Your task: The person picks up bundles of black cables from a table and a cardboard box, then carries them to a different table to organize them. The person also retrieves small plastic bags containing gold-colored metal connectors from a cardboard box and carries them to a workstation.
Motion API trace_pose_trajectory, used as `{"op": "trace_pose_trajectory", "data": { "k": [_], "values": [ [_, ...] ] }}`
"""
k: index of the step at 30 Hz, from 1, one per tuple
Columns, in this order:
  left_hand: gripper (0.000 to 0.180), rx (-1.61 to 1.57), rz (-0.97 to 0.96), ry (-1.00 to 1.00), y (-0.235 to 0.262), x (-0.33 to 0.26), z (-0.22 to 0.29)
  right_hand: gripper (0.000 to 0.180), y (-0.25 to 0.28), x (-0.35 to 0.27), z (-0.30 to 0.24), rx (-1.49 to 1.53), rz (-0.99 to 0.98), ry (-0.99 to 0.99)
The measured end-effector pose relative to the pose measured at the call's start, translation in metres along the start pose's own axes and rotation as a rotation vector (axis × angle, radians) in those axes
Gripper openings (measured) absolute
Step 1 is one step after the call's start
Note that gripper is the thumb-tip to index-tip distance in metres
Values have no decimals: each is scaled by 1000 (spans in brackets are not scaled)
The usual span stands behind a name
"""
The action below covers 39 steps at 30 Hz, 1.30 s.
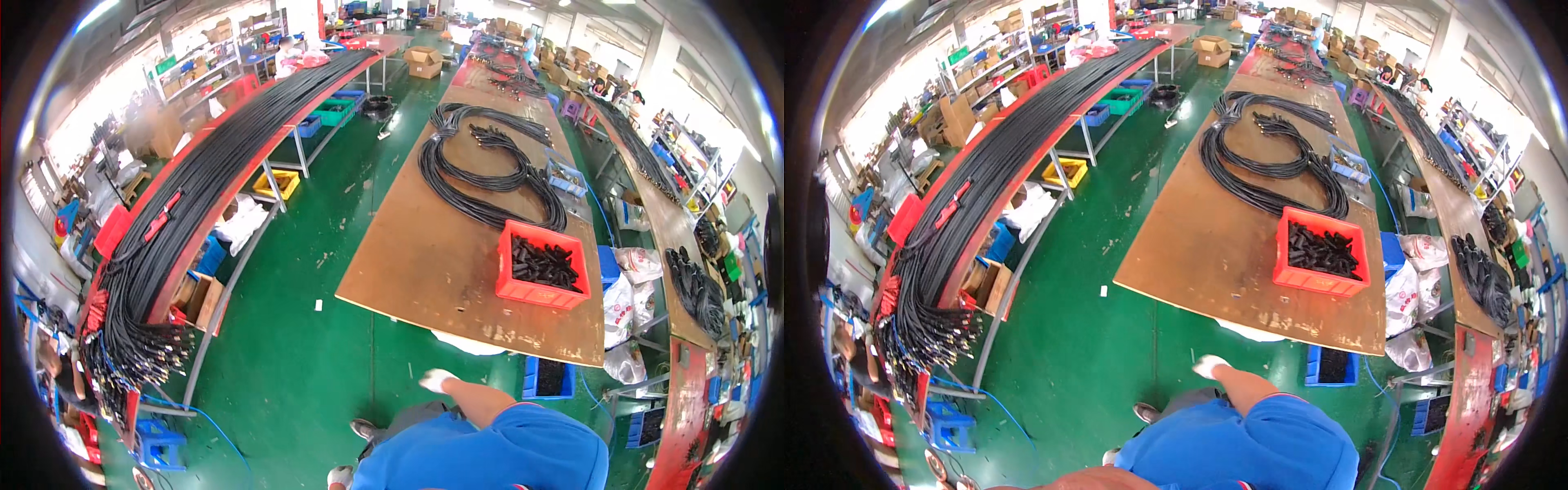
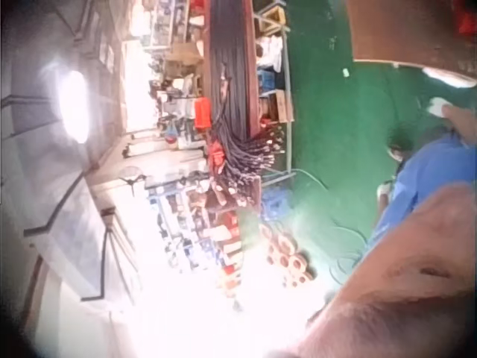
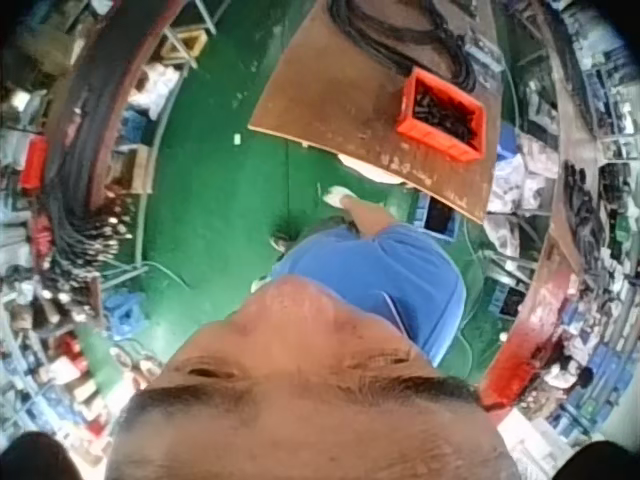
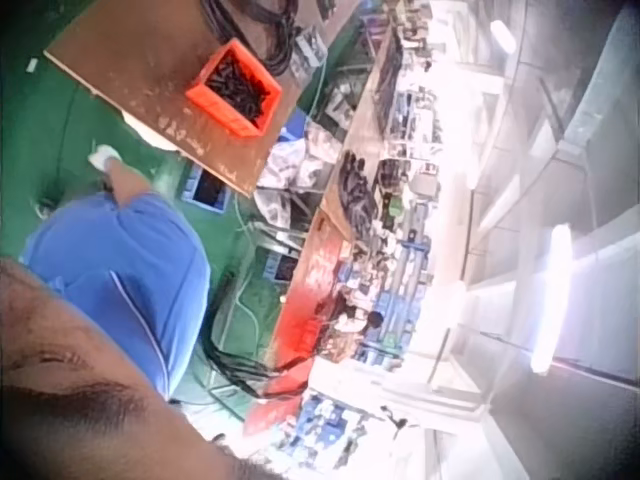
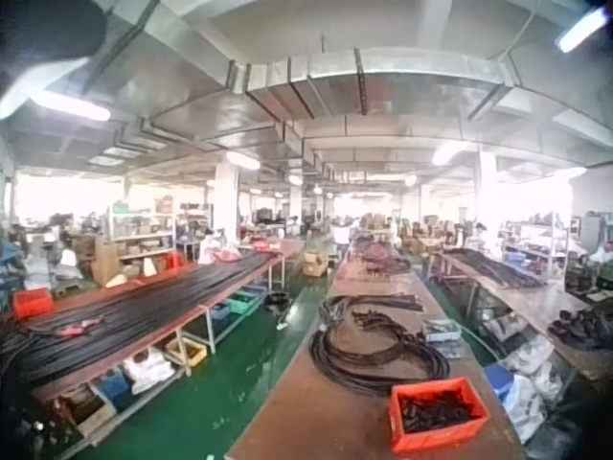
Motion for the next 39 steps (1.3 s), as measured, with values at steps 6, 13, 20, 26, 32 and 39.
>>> {"op": "trace_pose_trajectory", "data": {
  "k": [6,13,20,26,32,39],
  "values": [
    [29,396,5,-107,167,76,107,45,-21,-37,40,267,79,-444],
    [29,81,79,-17,267,227,116,33,60,12,-48,504,727,-414],
    [41,341,52,-59,303,291,207,33,200,183,-197,389,674,-103],
    [38,458,-48,-183,388,368,293,36,345,306,-283,681,748,86],
    [25,221,-148,-36,448,427,421,36,397,332,-256,597,869,-127],
    [27,617,-316,-236,439,531,600,32,354,327,-178,797,851,-468]
  ]
}}
Point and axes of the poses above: each hand's wrist, its own x-axis towards the middle knuckle, its own y-axis out of the back of the hand, z = x × y, the point moved 9 cm from there along x, towards the middle knuckle, and after that the axes turned 1 degree about y, right-handed, at the moved point
